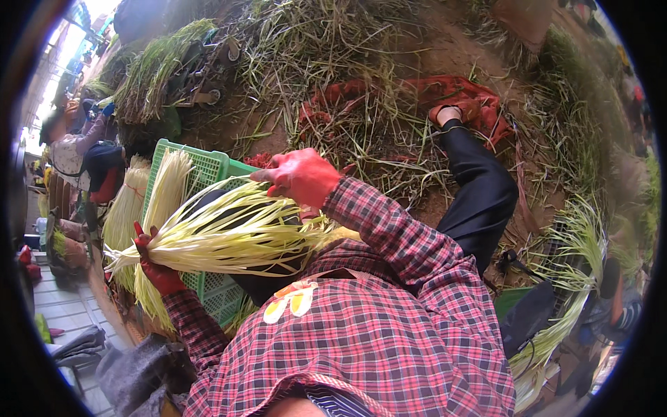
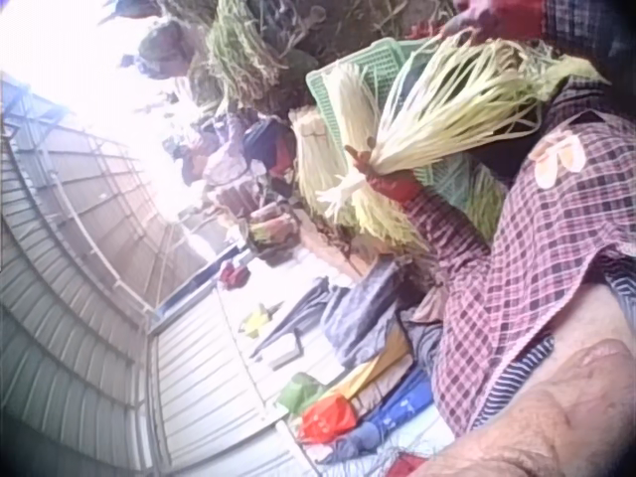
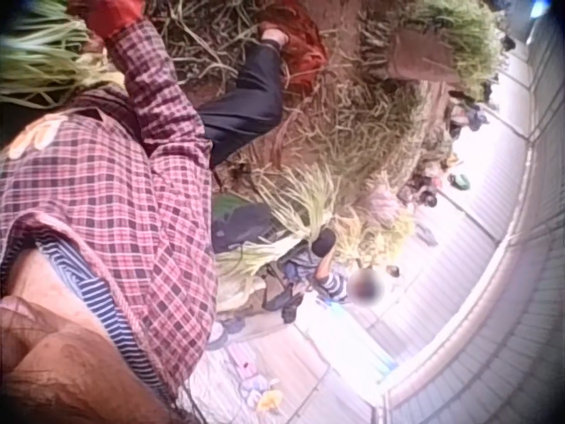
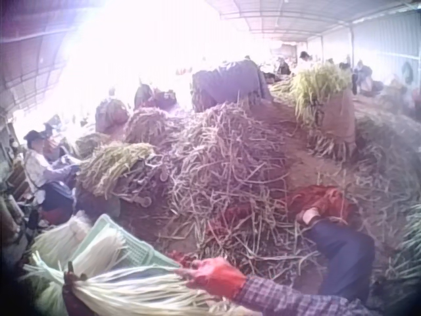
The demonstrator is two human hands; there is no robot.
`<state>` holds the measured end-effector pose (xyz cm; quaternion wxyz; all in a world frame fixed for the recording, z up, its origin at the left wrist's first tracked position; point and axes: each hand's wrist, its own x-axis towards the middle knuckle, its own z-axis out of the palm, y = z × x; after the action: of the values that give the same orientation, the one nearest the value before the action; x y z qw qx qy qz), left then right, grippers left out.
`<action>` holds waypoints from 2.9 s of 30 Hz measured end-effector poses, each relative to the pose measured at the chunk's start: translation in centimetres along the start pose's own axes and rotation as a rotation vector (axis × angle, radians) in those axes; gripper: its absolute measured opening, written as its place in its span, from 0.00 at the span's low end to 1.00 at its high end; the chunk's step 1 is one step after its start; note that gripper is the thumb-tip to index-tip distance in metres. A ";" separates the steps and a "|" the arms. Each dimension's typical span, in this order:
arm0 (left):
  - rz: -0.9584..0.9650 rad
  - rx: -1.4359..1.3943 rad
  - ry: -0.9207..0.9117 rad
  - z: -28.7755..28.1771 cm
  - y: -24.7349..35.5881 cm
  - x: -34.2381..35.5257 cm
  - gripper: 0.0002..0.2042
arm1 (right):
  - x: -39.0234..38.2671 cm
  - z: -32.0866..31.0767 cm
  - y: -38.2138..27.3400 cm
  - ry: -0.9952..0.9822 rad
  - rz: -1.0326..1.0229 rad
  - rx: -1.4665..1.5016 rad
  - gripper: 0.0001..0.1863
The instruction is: The person sits on the floor and strips outer layers from long, pale plant stalks by hand. They gather the stripped stalks into bundles, align them, and tie them with a red rubber band before placing the bundles into a green basket.
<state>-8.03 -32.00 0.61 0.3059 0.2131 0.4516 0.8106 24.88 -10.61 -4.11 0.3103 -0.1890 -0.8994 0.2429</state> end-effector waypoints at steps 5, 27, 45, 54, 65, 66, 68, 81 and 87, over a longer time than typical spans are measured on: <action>0.011 0.007 -0.009 0.3 0.2 -0.2 0.32 | 1.4 1.2 -1.1 0.065 -0.228 -0.105 0.20; 0.035 -0.022 0.040 0.2 -0.1 -0.9 0.30 | -4.4 -5.2 9.2 0.001 0.779 -0.812 0.09; 0.006 0.004 -0.018 2.3 0.5 -1.1 0.30 | 3.4 2.6 -3.3 -0.015 -0.081 -0.112 0.05; -0.060 0.020 -0.026 3.9 -0.6 -1.2 0.29 | -2.0 1.6 5.0 0.417 0.403 -0.142 0.07; 0.074 0.086 -0.077 5.6 1.7 -0.5 0.29 | -9.0 -7.6 8.3 0.078 0.605 -0.101 0.42; 0.001 -0.017 -0.144 7.0 2.0 -0.5 0.26 | -5.4 -7.6 5.8 0.085 0.415 -0.029 0.40; -0.107 -0.116 -0.456 10.0 2.3 -0.6 0.24 | 0.5 -7.5 -0.4 0.202 -0.024 0.393 0.50; -0.409 -0.694 -0.768 10.9 2.8 6.9 0.23 | -0.9 -0.8 -8.5 -0.958 0.326 1.492 0.36; -0.056 -0.070 0.004 1.1 0.5 7.2 0.26 | -2.8 -1.0 -0.6 -1.047 0.635 1.471 0.26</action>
<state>-12.67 -26.56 2.07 0.3346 0.1880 0.4295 0.8175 27.54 -12.14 -4.41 -0.1707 -0.0494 -0.4529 0.8737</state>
